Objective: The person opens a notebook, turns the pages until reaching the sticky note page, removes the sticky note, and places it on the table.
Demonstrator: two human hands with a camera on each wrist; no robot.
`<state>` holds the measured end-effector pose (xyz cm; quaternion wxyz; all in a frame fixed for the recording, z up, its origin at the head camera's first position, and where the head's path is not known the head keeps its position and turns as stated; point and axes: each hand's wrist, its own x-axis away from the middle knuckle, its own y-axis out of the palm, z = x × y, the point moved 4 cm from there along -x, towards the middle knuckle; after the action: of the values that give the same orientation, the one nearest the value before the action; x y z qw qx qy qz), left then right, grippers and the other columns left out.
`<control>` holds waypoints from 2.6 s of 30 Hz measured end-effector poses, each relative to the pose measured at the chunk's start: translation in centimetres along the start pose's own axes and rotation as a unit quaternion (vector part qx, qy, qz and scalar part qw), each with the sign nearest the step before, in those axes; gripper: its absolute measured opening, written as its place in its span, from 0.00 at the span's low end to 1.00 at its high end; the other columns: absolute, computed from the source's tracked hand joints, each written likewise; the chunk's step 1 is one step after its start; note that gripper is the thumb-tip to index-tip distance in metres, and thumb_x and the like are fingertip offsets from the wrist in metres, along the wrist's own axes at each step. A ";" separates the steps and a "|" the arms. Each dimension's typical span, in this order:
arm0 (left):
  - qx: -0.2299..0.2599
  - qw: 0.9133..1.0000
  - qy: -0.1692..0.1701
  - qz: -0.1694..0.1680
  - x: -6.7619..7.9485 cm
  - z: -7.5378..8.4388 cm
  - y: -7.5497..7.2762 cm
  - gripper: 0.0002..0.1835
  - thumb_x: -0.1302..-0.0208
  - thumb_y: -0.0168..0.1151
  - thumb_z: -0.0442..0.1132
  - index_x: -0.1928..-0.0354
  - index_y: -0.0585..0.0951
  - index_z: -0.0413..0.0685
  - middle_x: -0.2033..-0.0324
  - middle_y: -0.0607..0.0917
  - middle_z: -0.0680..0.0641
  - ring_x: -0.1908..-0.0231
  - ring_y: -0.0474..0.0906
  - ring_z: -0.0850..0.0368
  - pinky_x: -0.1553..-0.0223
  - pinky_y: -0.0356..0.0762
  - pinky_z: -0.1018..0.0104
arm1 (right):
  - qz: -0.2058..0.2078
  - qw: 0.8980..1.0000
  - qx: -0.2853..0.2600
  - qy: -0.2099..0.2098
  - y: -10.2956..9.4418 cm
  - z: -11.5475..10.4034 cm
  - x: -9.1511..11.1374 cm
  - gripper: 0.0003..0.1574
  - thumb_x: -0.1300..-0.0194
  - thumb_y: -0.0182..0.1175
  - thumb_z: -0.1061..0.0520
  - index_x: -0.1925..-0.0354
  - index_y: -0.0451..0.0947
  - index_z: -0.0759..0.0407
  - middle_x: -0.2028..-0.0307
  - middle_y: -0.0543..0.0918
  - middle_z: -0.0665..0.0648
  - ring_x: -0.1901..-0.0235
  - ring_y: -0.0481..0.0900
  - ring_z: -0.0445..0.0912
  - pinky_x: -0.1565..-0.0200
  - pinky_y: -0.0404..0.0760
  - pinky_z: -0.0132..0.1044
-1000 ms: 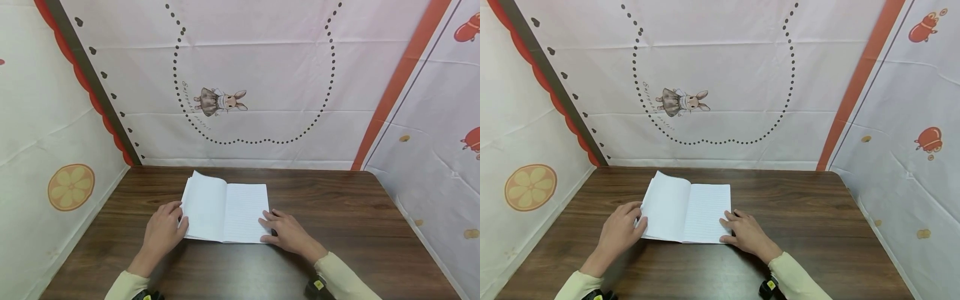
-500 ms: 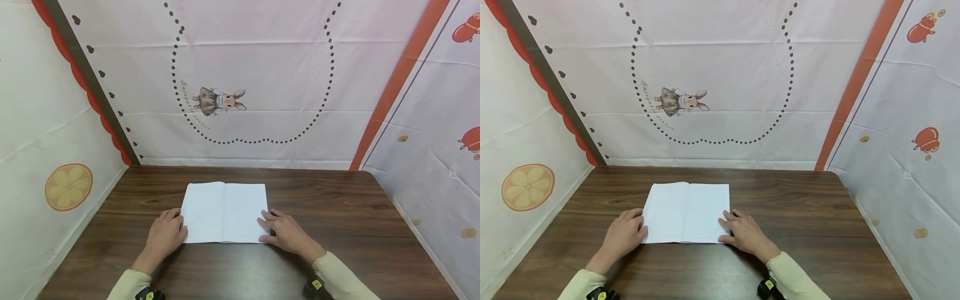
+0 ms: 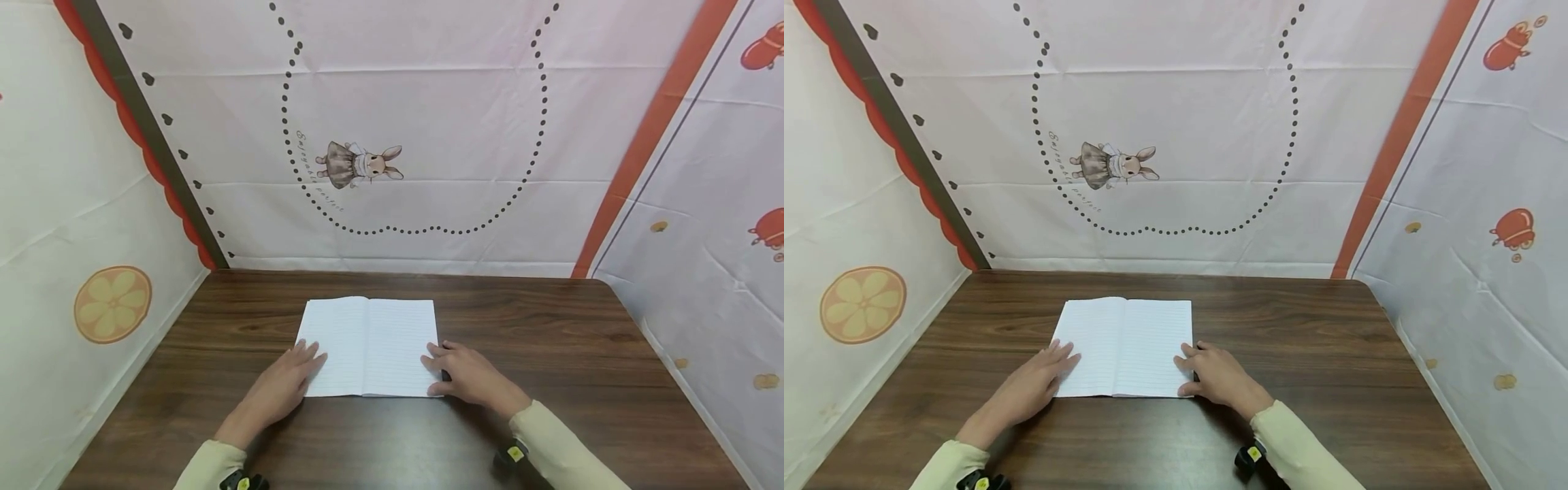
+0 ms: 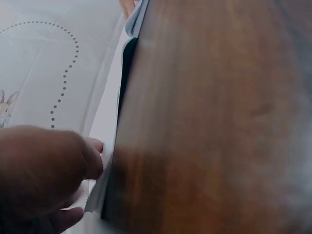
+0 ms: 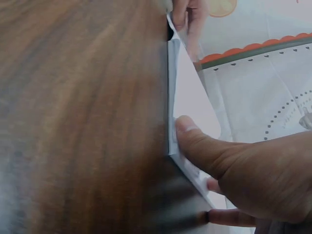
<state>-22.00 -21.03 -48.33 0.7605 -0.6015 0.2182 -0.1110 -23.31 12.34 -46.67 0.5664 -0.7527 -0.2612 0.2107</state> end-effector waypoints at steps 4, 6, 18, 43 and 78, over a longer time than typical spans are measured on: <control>0.043 0.998 -0.011 -0.049 0.4 -0.1 0.6 0.23 0.31 0.55 0.42 0.35 0.72 0.48 0.32 0.66 0.41 0.32 0.60 0.42 0.38 0.64 0.43 | -0.012 1.000 -0.004 0.005 -0.2 0.1 0.0 0.39 0.47 0.67 0.39 0.40 0.76 0.54 0.36 0.71 0.59 0.37 0.68 0.61 0.40 0.69 0.53; 0.061 0.996 -0.025 -0.057 0.5 -0.3 0.6 0.26 0.31 0.56 0.50 0.34 0.72 0.50 0.31 0.64 0.43 0.31 0.58 0.43 0.39 0.64 0.42 | -0.015 1.000 -0.010 0.012 -0.3 0.1 0.0 0.40 0.48 0.68 0.40 0.40 0.76 0.54 0.36 0.71 0.58 0.36 0.67 0.61 0.40 0.70 0.53; 0.086 0.993 -0.045 -0.072 0.7 -0.5 0.6 0.33 0.37 0.59 0.57 0.34 0.71 0.50 0.31 0.63 0.42 0.31 0.57 0.42 0.40 0.65 0.40 | 0.009 0.999 -0.026 0.030 0.0 0.0 0.1 0.39 0.45 0.64 0.36 0.40 0.76 0.54 0.36 0.72 0.56 0.36 0.68 0.59 0.40 0.69 0.54; 0.014 0.998 -0.004 0.058 -1.5 2.5 -2.0 0.25 0.42 0.67 0.55 0.47 0.80 0.50 0.48 0.82 0.46 0.48 0.78 0.48 0.50 0.76 0.48 | 0.081 0.996 0.024 0.040 1.0 -0.4 0.4 0.35 0.39 0.58 0.33 0.42 0.78 0.52 0.38 0.74 0.55 0.38 0.70 0.60 0.41 0.71 0.54; -0.139 0.955 0.262 -0.003 -9.1 14.5 1.7 0.18 0.41 0.65 0.54 0.50 0.81 0.59 0.51 0.82 0.56 0.50 0.77 0.59 0.53 0.76 0.63 | 0.058 0.997 0.025 0.044 0.8 -0.2 0.1 0.36 0.39 0.56 0.30 0.41 0.77 0.49 0.37 0.73 0.54 0.37 0.69 0.59 0.41 0.71 0.55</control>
<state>-23.44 -4.14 -45.54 0.5848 -0.6517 0.4217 -0.2356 -23.00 12.10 -47.41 0.5825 -0.7611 -0.1862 0.2164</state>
